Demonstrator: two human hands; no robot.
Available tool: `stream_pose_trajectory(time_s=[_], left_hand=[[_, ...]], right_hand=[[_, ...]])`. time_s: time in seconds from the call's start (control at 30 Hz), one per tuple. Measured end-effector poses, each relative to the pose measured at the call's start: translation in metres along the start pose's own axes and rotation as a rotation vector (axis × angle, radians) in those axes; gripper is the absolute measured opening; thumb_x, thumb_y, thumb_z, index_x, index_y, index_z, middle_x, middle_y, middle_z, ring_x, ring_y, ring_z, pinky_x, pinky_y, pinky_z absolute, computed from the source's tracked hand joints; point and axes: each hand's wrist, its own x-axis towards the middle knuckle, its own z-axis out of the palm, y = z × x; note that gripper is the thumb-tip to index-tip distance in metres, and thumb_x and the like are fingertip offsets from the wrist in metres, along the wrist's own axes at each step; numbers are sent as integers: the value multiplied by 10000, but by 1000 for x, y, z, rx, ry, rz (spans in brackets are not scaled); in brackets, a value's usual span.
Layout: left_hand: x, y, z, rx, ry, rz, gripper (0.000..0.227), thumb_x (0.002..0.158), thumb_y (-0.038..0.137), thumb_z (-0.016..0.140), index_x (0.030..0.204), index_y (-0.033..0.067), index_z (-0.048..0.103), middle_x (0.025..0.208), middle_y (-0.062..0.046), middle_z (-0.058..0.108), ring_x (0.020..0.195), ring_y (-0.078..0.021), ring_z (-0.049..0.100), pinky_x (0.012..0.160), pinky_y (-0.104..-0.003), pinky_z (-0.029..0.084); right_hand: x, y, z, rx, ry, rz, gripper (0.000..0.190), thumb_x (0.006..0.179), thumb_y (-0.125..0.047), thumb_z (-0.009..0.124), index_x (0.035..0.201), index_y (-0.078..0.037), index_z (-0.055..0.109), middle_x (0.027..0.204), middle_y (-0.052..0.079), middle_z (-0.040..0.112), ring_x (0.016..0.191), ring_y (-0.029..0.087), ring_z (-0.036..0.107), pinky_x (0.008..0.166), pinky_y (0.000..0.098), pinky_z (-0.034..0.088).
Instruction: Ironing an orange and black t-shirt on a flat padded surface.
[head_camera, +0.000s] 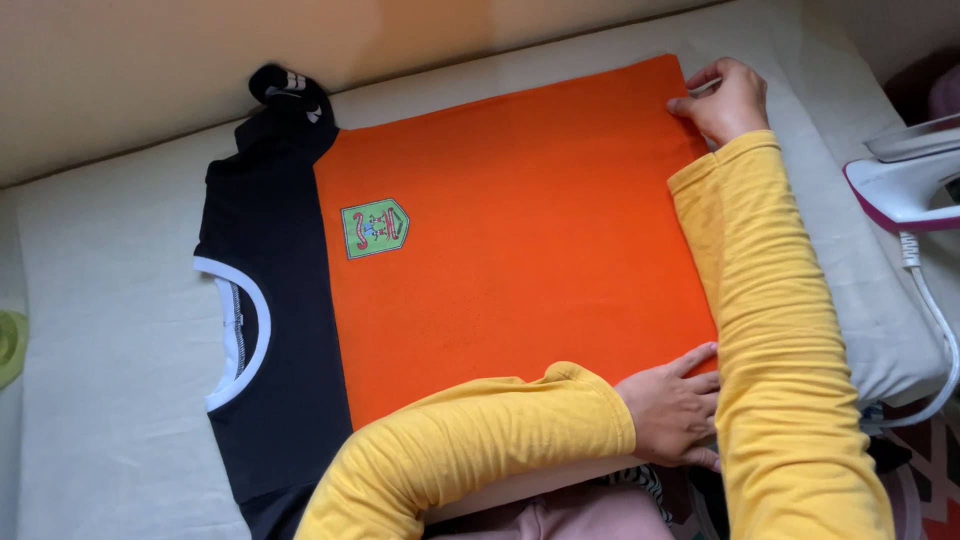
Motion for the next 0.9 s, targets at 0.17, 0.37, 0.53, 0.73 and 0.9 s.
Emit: stream_pose_trajectory(time_s=[0.17, 0.37, 0.53, 0.73, 0.9], left_hand=[[-1, 2, 10, -55, 127, -7, 793, 892, 667, 199, 1430, 230, 584, 1488, 17, 624, 1528, -233, 400, 1366, -589, 39], [-1, 2, 6, -72, 102, -16, 831, 879, 679, 156, 1465, 236, 545, 1485, 30, 636, 1537, -228, 401, 1372, -577, -1], [-1, 2, 3, -32, 70, -18, 841, 877, 686, 146, 1492, 243, 511, 1538, 42, 584, 1551, -216, 376, 1365, -567, 9], [-1, 2, 2, -22, 83, -21, 852, 873, 690, 129, 1507, 250, 491, 1570, 20, 568, 1567, -228, 372, 1368, -562, -5], [-1, 1, 4, -27, 95, -24, 797, 894, 657, 162, 1490, 257, 508, 1531, 54, 606, 1546, -235, 400, 1369, -583, 3]], right_hand=[[-11, -12, -11, 124, -84, 109, 217, 786, -275, 930, 867, -202, 743, 868, -53, 713, 826, 87, 638, 801, 270, 543], [-13, -15, -12, 78, -89, 150, 279, 804, -339, 940, 892, -149, 755, 940, 8, 741, 880, 144, 669, 827, 316, 551], [-10, -17, -10, 91, -110, 206, 293, 800, -347, 929, 945, -176, 741, 899, -33, 721, 874, 115, 661, 840, 293, 547], [-2, -15, -5, 55, -100, 176, 264, 847, -372, 916, 841, -169, 747, 946, 9, 749, 886, 142, 665, 816, 336, 546], [14, 5, 15, 21, 26, 45, 269, 890, -356, 906, 888, -150, 735, 941, 51, 734, 948, 230, 647, 853, 388, 531]])
